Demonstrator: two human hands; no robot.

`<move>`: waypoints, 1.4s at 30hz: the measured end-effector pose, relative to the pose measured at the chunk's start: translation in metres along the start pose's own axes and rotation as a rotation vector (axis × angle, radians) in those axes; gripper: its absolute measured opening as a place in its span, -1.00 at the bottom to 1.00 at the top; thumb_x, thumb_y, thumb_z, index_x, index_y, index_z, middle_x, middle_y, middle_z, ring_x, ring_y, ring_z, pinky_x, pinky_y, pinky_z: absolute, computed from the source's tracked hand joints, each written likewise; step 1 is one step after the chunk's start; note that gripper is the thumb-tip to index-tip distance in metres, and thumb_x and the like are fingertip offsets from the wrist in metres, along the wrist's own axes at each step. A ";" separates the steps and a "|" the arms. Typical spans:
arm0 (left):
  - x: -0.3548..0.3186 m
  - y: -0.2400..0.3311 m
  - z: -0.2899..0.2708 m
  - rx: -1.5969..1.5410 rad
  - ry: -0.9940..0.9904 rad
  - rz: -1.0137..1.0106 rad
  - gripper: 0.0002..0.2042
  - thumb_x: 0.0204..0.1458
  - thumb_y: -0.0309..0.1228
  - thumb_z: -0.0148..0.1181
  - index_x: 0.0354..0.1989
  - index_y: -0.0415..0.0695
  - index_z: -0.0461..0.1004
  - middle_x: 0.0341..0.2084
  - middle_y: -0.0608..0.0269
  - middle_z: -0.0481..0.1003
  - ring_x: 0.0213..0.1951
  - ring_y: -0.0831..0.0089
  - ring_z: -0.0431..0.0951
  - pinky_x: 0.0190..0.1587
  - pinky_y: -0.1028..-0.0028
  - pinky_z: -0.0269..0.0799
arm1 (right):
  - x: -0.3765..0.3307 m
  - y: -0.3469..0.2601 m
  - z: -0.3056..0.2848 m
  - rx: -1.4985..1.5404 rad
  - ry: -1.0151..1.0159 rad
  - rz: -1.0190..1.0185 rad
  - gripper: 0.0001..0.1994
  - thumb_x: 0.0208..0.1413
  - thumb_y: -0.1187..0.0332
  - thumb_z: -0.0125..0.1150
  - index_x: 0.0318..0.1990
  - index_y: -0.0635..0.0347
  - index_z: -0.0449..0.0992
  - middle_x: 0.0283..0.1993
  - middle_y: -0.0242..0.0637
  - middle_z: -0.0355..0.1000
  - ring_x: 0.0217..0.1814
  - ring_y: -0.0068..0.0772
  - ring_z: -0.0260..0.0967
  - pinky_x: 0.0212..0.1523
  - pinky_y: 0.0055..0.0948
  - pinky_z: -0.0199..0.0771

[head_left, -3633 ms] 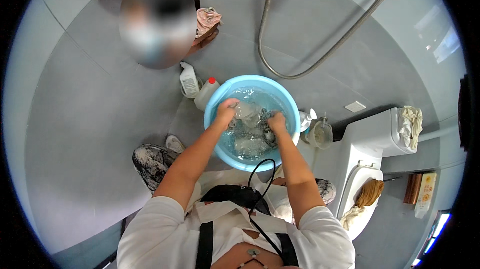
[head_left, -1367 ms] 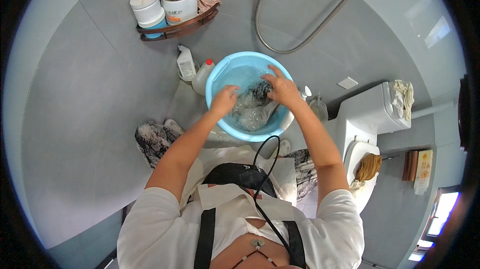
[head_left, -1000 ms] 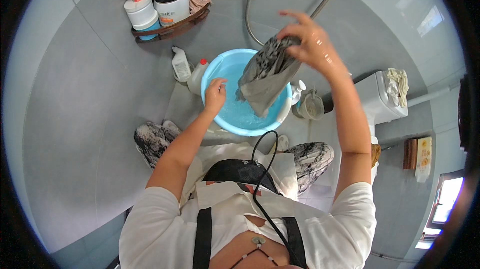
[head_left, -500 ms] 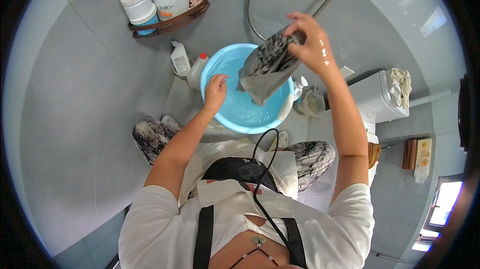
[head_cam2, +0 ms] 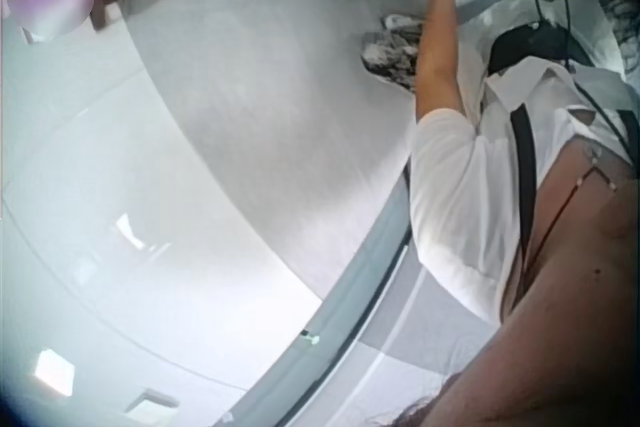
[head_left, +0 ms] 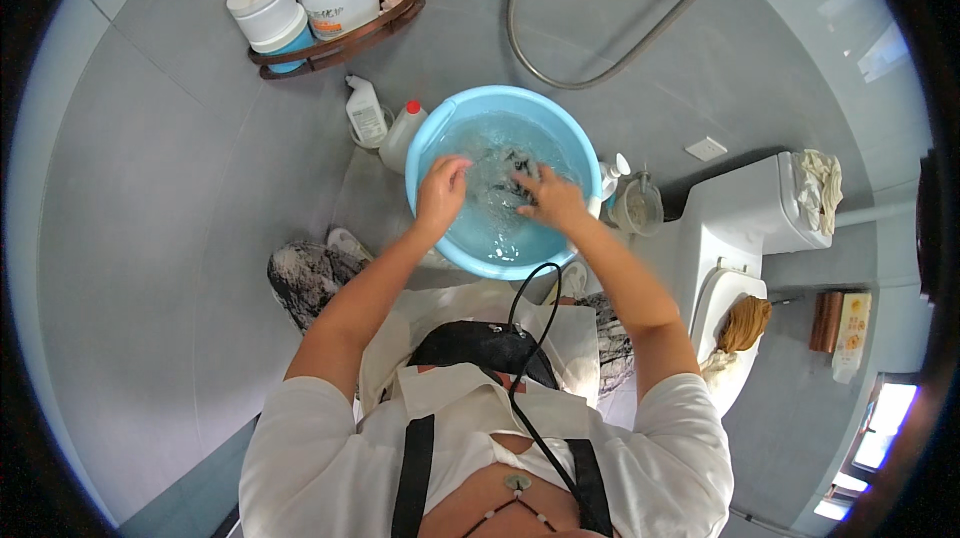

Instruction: The person washes clothes in a basin of water by hand, wringing them out and placing them on top of a toilet.

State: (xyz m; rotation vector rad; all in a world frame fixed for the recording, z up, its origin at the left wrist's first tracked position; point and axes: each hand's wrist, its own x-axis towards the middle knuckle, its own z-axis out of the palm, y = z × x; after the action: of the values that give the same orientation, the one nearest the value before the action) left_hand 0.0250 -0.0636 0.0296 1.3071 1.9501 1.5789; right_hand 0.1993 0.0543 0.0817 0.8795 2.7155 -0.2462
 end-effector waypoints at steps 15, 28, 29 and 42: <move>-0.002 -0.012 0.006 -0.055 0.014 0.034 -0.82 -0.09 -0.68 -0.09 -0.35 -0.25 0.43 -0.36 0.15 0.43 -0.35 0.40 0.46 -0.30 0.51 0.37 | 0.074 0.024 0.115 0.494 0.137 0.253 -0.51 0.02 0.24 0.03 0.16 -0.15 0.14 0.20 0.04 0.06 0.17 0.13 0.09 0.20 -0.10 0.01; -0.004 -0.008 0.007 0.146 0.085 0.112 -0.86 -0.09 -0.61 -0.01 -0.37 -0.14 0.44 -0.39 0.19 0.44 -0.42 0.28 0.47 -0.36 0.45 0.36 | -0.011 0.003 -0.077 0.025 0.486 -0.051 -0.66 -0.23 0.35 0.18 -0.17 0.00 0.44 -0.31 -0.20 0.38 -0.32 -0.11 0.41 -0.32 -0.23 0.44; -0.003 -0.006 0.008 0.143 0.084 0.110 -0.86 -0.09 -0.61 -0.01 -0.37 -0.14 0.44 -0.39 0.19 0.44 -0.42 0.28 0.47 -0.37 0.45 0.36 | -0.018 -0.002 -0.097 0.072 0.560 -0.070 -0.67 -0.23 0.35 0.18 -0.18 0.00 0.44 -0.32 -0.20 0.38 -0.32 -0.09 0.40 -0.32 -0.22 0.44; -0.001 0.002 0.004 0.106 0.087 0.063 -0.83 -0.08 -0.59 -0.02 -0.30 -0.14 0.40 -0.29 0.16 0.42 -0.37 0.18 0.46 -0.34 0.36 0.38 | -0.049 -0.029 -0.230 0.257 0.953 -0.118 -0.63 -0.30 0.43 0.15 -0.18 0.07 0.44 -0.30 -0.16 0.34 -0.31 -0.08 0.34 -0.30 -0.23 0.35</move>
State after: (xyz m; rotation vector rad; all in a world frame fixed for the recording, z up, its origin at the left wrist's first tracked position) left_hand 0.0293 -0.0625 0.0299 1.3745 2.0898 1.6066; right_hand 0.1727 0.0604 0.3171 1.1127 3.6857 -0.2445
